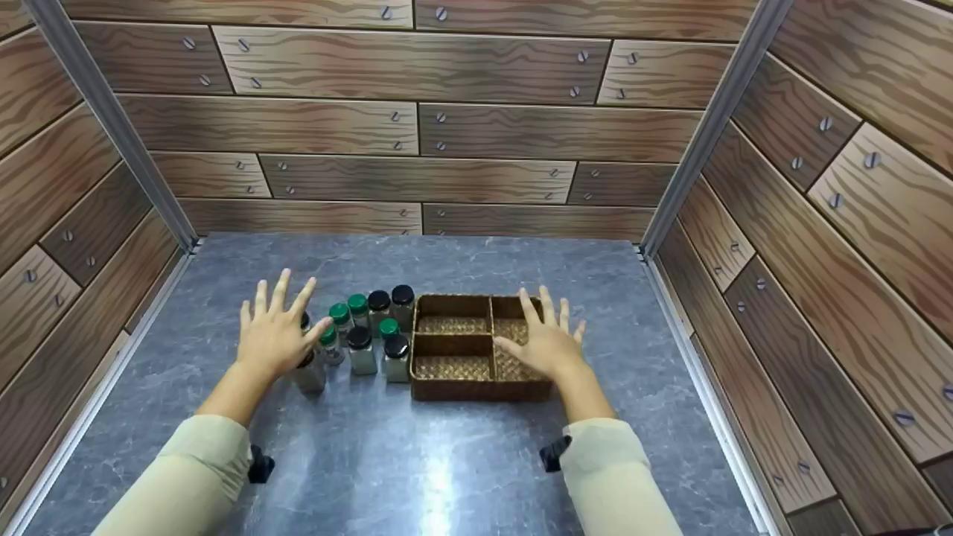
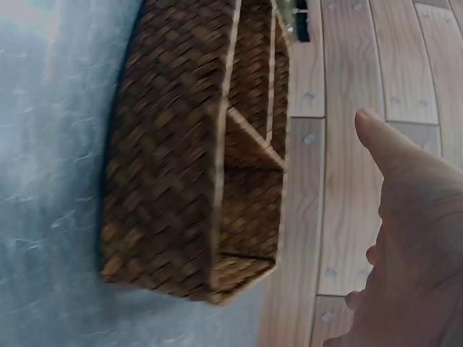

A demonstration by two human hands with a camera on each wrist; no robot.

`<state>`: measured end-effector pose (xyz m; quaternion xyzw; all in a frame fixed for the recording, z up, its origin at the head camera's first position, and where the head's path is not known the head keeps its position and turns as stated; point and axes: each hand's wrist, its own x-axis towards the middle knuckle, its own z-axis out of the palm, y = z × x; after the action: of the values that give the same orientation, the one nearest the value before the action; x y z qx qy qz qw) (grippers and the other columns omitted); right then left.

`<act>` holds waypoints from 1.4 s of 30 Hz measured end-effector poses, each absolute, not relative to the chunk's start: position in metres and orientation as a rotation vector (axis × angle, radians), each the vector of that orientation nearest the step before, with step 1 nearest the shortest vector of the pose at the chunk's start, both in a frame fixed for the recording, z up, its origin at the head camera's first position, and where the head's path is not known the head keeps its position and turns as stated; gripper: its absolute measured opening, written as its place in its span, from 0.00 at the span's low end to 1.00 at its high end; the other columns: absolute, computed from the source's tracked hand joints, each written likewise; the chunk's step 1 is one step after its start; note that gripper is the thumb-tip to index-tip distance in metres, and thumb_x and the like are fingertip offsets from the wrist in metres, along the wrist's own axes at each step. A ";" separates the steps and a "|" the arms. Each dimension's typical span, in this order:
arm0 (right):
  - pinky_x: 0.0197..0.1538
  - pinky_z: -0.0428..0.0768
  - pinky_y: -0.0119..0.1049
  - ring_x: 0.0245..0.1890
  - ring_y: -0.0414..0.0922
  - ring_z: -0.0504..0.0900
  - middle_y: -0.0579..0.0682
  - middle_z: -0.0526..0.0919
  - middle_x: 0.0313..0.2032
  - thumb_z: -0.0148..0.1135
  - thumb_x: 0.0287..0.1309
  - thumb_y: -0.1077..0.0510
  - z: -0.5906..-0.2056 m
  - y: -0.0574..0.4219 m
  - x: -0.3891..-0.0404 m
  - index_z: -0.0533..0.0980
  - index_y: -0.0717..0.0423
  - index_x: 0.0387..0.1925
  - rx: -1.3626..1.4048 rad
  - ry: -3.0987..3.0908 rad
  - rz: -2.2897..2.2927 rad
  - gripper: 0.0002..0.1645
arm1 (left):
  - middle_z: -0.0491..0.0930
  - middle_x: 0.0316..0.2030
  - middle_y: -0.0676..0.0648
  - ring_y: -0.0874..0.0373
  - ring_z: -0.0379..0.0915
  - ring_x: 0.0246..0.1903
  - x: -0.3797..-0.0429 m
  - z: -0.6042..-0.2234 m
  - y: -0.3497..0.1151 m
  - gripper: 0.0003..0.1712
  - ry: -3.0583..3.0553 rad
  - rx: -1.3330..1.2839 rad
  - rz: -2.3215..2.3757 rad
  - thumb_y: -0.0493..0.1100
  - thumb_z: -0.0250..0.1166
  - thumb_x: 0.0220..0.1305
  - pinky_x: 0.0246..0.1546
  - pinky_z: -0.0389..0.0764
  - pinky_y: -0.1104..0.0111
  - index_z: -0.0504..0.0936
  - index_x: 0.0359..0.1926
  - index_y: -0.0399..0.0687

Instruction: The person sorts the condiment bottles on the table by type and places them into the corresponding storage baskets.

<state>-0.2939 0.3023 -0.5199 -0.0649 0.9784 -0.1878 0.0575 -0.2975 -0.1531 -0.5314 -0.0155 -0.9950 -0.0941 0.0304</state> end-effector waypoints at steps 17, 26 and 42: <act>0.81 0.47 0.79 0.84 0.79 0.35 0.72 0.30 0.85 0.78 0.63 0.39 -0.587 0.331 -0.289 0.35 0.52 0.89 -0.127 2.745 -1.174 0.75 | 0.60 0.82 0.37 0.31 0.59 0.80 -0.280 -0.575 -0.171 0.37 -2.841 0.037 -0.631 0.62 0.58 0.79 0.76 0.62 0.29 0.66 0.81 0.56; 0.83 0.47 0.77 0.85 0.75 0.41 0.72 0.37 0.85 0.84 0.56 0.47 -0.612 0.337 -0.285 0.40 0.50 0.89 -0.091 2.766 -1.353 0.77 | 0.75 0.65 0.33 0.34 0.73 0.65 -0.270 -0.600 -0.175 0.27 -2.568 0.057 -1.026 0.48 0.65 0.75 0.67 0.73 0.40 0.75 0.68 0.42; 0.87 0.45 0.67 0.87 0.69 0.44 0.68 0.43 0.87 0.83 0.57 0.52 -0.630 0.337 -0.281 0.40 0.55 0.88 -0.004 2.662 -1.584 0.75 | 0.74 0.69 0.28 0.50 0.76 0.63 -0.255 -0.633 -0.175 0.26 -2.272 0.145 -1.940 0.38 0.59 0.82 0.60 0.74 0.78 0.67 0.73 0.33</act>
<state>-0.2807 0.3367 -0.6298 -0.0014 0.8592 -0.5112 0.0222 -0.2551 -0.1748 -0.6330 0.0484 -0.7574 -0.6469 0.0751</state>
